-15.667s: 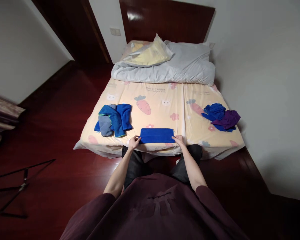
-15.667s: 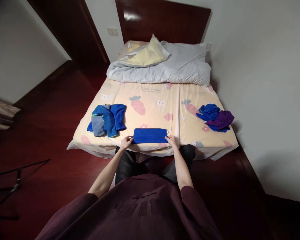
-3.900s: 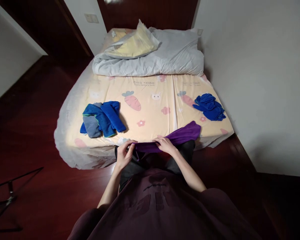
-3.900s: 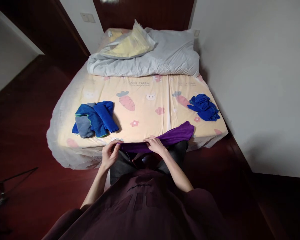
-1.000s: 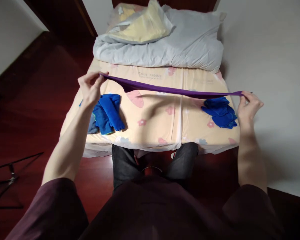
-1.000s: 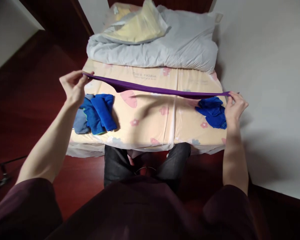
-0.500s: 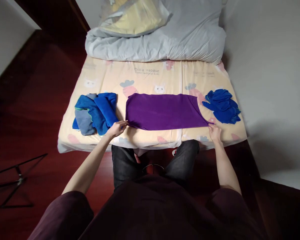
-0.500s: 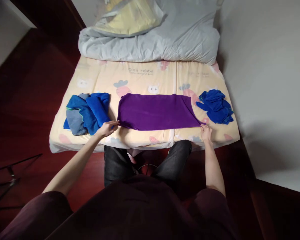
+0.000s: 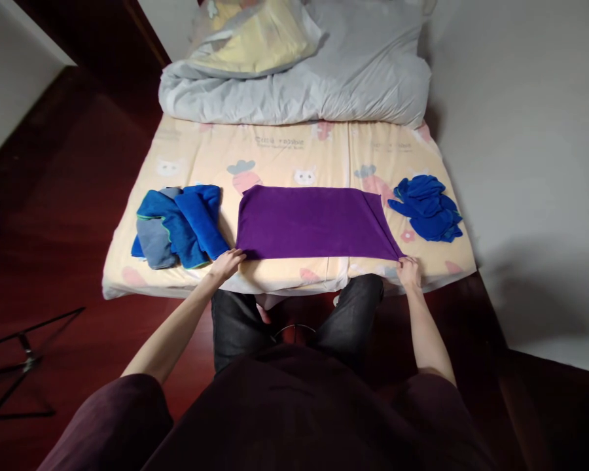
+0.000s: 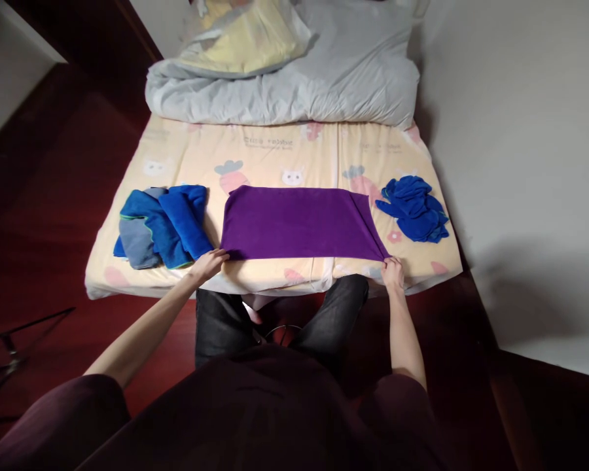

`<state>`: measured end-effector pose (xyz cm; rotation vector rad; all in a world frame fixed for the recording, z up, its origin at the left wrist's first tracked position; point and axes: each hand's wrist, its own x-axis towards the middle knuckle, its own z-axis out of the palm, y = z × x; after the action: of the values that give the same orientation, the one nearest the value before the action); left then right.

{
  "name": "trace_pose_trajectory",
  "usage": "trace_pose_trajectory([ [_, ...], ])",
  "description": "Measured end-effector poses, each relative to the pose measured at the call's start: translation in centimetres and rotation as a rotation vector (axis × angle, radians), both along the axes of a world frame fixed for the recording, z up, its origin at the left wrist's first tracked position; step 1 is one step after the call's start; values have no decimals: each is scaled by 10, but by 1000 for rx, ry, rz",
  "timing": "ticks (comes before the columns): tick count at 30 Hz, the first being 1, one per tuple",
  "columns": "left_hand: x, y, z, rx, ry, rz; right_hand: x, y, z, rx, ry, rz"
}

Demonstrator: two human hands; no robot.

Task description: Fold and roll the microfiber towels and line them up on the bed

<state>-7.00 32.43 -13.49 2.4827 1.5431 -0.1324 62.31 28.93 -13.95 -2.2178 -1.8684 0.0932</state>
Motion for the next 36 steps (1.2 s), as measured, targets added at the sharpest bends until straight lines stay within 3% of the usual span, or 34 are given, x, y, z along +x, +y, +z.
trace_pose_trajectory([
  [8, -2, -28, 8, 0, 44, 45, -1, -43, -4, 53, 36, -29],
  [16, 2, -35, 17, -13, 70, 148, -24, -38, 6, 37, 6, -212],
  [21, 22, -36, 31, -86, 136, 127, -54, -30, 23, -95, -10, -184],
  [24, 48, -20, 42, -19, 26, 94, -102, -8, 39, -15, 124, -92],
  [28, 95, 22, 41, 158, -318, 99, -220, 39, 54, 71, 456, 198],
  [32, 123, 49, 8, 167, -486, 167, -343, 77, 42, 44, 678, 498],
  [34, 125, 49, -15, 164, -519, 222, -378, 86, 24, 9, 725, 583],
  [36, 121, 46, -35, 200, -528, 279, -392, 91, 2, -21, 739, 593],
])
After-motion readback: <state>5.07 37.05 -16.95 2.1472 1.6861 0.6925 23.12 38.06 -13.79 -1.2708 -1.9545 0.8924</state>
